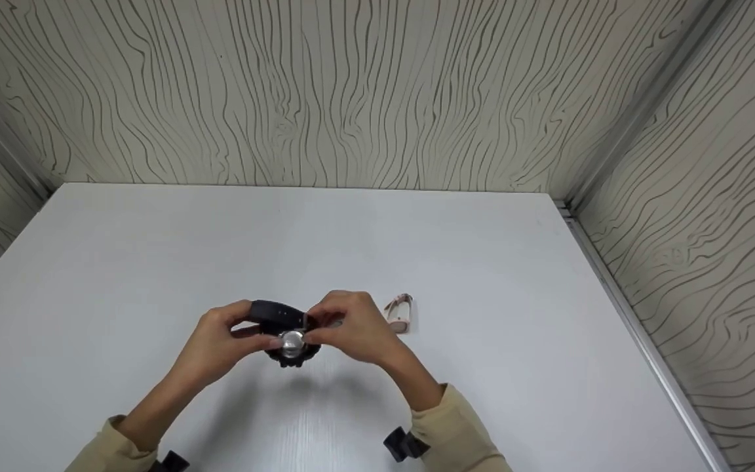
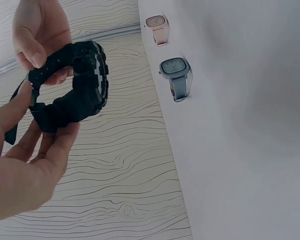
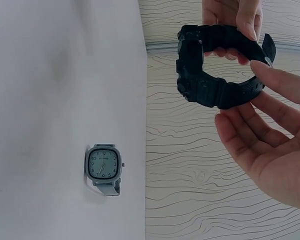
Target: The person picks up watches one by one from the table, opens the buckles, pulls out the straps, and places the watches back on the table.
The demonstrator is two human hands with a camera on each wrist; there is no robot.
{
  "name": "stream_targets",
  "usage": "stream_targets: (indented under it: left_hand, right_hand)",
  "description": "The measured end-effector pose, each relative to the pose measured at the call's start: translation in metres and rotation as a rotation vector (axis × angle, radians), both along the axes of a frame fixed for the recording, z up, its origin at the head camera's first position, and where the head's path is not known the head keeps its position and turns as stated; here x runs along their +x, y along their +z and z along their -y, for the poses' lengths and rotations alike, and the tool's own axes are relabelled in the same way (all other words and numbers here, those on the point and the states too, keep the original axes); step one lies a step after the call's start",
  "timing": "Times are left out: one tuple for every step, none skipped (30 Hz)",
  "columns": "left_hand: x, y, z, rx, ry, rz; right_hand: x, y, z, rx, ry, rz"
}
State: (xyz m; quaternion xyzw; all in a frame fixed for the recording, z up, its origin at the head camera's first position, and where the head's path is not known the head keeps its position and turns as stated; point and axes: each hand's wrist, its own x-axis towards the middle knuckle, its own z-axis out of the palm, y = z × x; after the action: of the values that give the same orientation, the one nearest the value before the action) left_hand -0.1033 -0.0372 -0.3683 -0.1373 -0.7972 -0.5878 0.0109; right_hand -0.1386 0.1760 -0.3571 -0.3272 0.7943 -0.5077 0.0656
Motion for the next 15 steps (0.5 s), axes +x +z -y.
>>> stream_targets:
  left_hand:
    - [0.0001,0.0003,-0.0004,0.003,0.001,-0.002]
    - [0.0002,0.0006,-0.0008,0.007,0.002,-0.006]
    - [0.0003,0.0009,-0.0010,0.013,0.003,-0.010]
    - [0.0006,0.0012,-0.0011,0.016,0.003,-0.016]
    - [0.0008,0.0015,-0.0010,0.017,0.006,-0.022]
    - [0.0010,0.0015,-0.0007,0.022,0.008,-0.028]
    - [0.0008,0.0013,-0.0002,0.025,0.012,-0.030]
    - [0.0006,0.0009,0.0004,0.026,0.016,-0.031]
    - [0.0004,0.0004,0.0010,0.026,0.019,-0.031]
    - [0.0001,-0.0003,0.0017,0.028,0.020,-0.029]
    - [-0.0002,-0.0009,0.0024,0.032,0.022,-0.027]
    - [-0.0006,-0.0014,0.0031,0.035,0.021,-0.021]
    - [-0.0010,-0.0018,0.0037,0.037,0.022,-0.014]
    - [-0.0010,-0.0019,0.0042,0.038,0.021,-0.008]
    - [-0.0010,-0.0020,0.0046,0.043,0.020,-0.002]
  right_hand:
    - [0.0007,0.0007,0.0005,0.001,-0.009,-0.004]
    - [0.0012,0.0012,0.0009,0.003,-0.016,-0.008]
    - [0.0016,0.0014,0.0012,0.006,-0.020,-0.017]
    - [0.0016,0.0013,0.0013,0.012,-0.023,-0.027]
    - [0.0015,0.0010,0.0012,0.017,-0.024,-0.037]
    - [0.0013,0.0006,0.0010,0.019,-0.022,-0.048]
    - [0.0007,-0.0001,0.0006,0.017,-0.019,-0.058]
    - [0.0001,-0.0006,0.0001,0.014,-0.014,-0.068]
    - [-0.0005,-0.0011,-0.0006,0.004,-0.003,-0.075]
    - [-0.0010,-0.0015,-0.0014,-0.005,0.007,-0.080]
    - [-0.0014,-0.0015,-0.0022,-0.018,0.018,-0.082]
    - [-0.0018,-0.0016,-0.0030,-0.032,0.031,-0.082]
    - [-0.0023,-0.0017,-0.0040,-0.048,0.044,-0.076]
    - [-0.0027,-0.0019,-0.0050,-0.064,0.059,-0.069]
    - [-0.0034,-0.0026,-0.0061,-0.079,0.070,-0.058]
